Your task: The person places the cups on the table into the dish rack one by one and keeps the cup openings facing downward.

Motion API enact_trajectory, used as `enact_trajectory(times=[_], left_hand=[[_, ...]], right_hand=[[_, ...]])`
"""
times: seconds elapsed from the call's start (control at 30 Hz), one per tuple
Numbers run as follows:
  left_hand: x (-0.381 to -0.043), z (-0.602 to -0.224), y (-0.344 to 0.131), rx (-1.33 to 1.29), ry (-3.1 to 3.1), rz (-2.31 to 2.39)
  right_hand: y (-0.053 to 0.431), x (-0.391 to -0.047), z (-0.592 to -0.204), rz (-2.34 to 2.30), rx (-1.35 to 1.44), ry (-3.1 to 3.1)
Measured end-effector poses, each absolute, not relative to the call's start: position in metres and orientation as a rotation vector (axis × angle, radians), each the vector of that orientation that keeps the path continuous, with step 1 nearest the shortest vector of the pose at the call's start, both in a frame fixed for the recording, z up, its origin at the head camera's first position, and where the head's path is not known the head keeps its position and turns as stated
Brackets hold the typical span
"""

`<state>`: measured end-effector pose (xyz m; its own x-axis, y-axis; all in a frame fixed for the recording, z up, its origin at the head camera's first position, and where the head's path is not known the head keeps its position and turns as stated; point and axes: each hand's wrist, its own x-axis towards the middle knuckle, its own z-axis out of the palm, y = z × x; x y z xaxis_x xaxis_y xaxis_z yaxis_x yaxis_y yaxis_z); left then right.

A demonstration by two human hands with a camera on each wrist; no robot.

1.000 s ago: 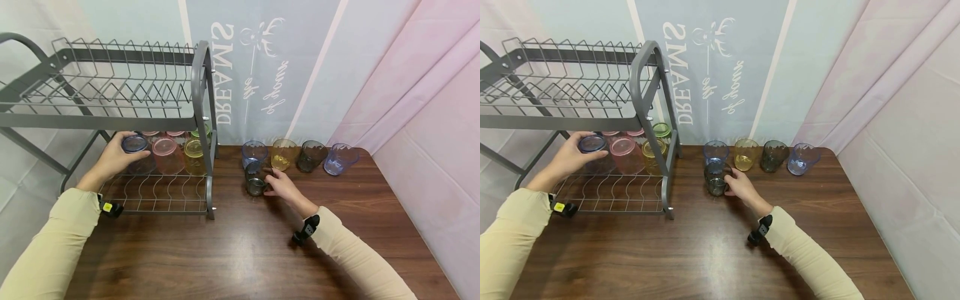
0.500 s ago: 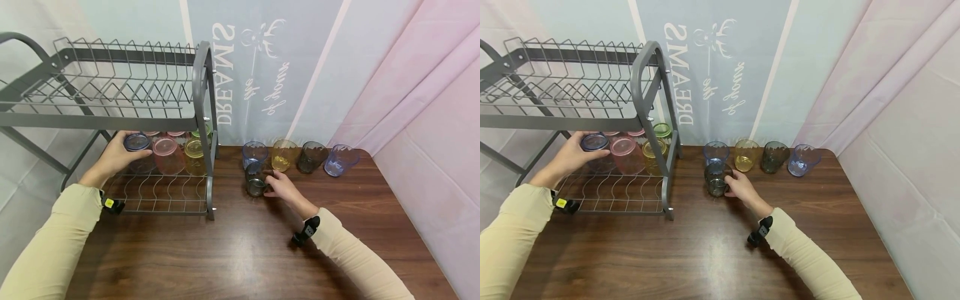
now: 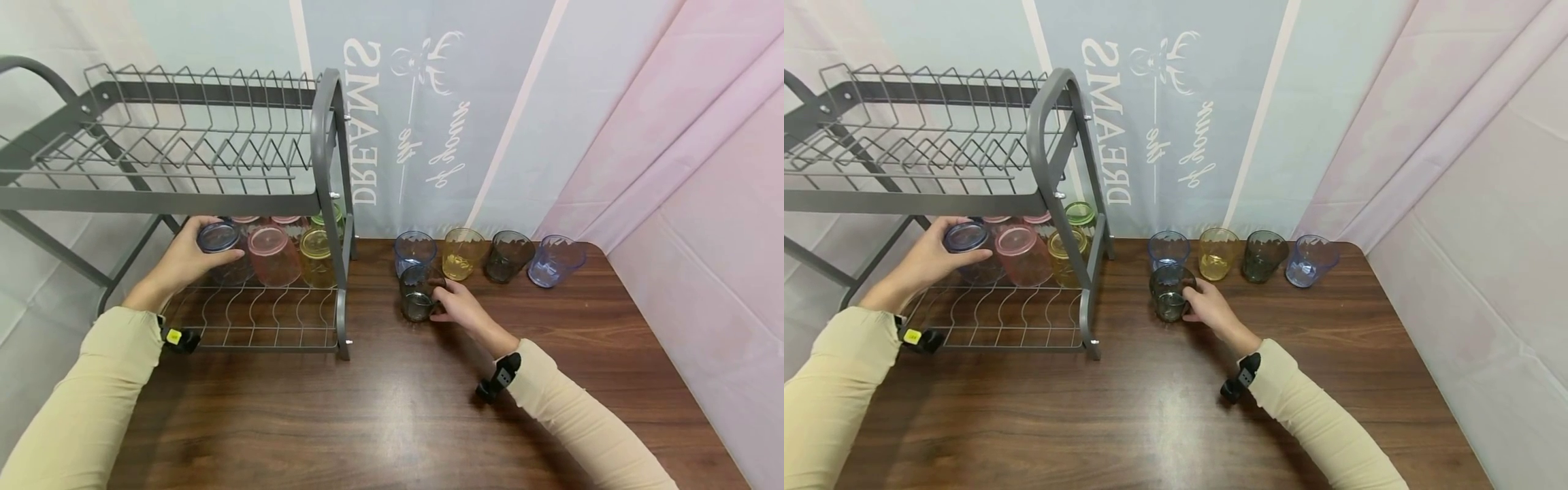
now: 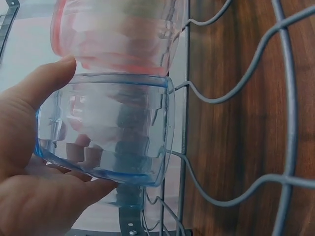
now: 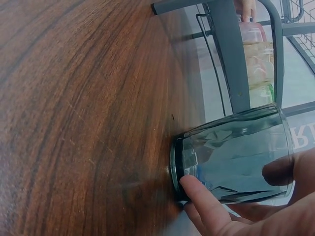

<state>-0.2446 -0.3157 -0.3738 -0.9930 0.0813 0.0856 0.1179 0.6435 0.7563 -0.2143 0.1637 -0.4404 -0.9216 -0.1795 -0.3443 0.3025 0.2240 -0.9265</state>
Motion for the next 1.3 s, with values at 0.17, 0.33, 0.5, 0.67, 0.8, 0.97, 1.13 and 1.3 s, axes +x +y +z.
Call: enact_trajectory(times=[0.17, 0.33, 0.5, 0.67, 0.8, 0.97, 1.13, 1.3], left_hand=[[-0.244, -0.375, -0.318, -0.167, -2.811, -1.289], [-0.244, -0.375, -0.320, -0.161, -2.829, -1.246], [-0.244, -0.375, -0.320, -0.159, -2.838, -1.256], [-0.244, -0.374, -0.319, -0.161, -2.835, -1.280], [-0.243, -0.374, -0.319, -0.159, -2.841, -1.277], [-0.243, -0.374, -0.320, -0.155, -2.837, -1.277], [-0.240, -0.371, -0.321, -0.117, -2.783, -1.305], [-0.230, -0.363, -0.321, -0.111, -2.698, -1.334]], right_hand=[[0.163, -0.214, -0.441, -1.748, 0.114, 2.123], [0.163, -0.215, -0.440, -1.752, 0.139, 2.125], [0.163, -0.215, -0.440, -1.765, 0.142, 2.111], [0.164, -0.215, -0.440, -1.761, 0.143, 2.106], [0.164, -0.214, -0.439, -1.753, 0.139, 2.106], [0.163, -0.213, -0.438, -1.771, 0.134, 2.099], [0.164, -0.212, -0.439, -1.778, 0.138, 2.105], [0.164, -0.211, -0.439, -1.807, 0.148, 2.091]])
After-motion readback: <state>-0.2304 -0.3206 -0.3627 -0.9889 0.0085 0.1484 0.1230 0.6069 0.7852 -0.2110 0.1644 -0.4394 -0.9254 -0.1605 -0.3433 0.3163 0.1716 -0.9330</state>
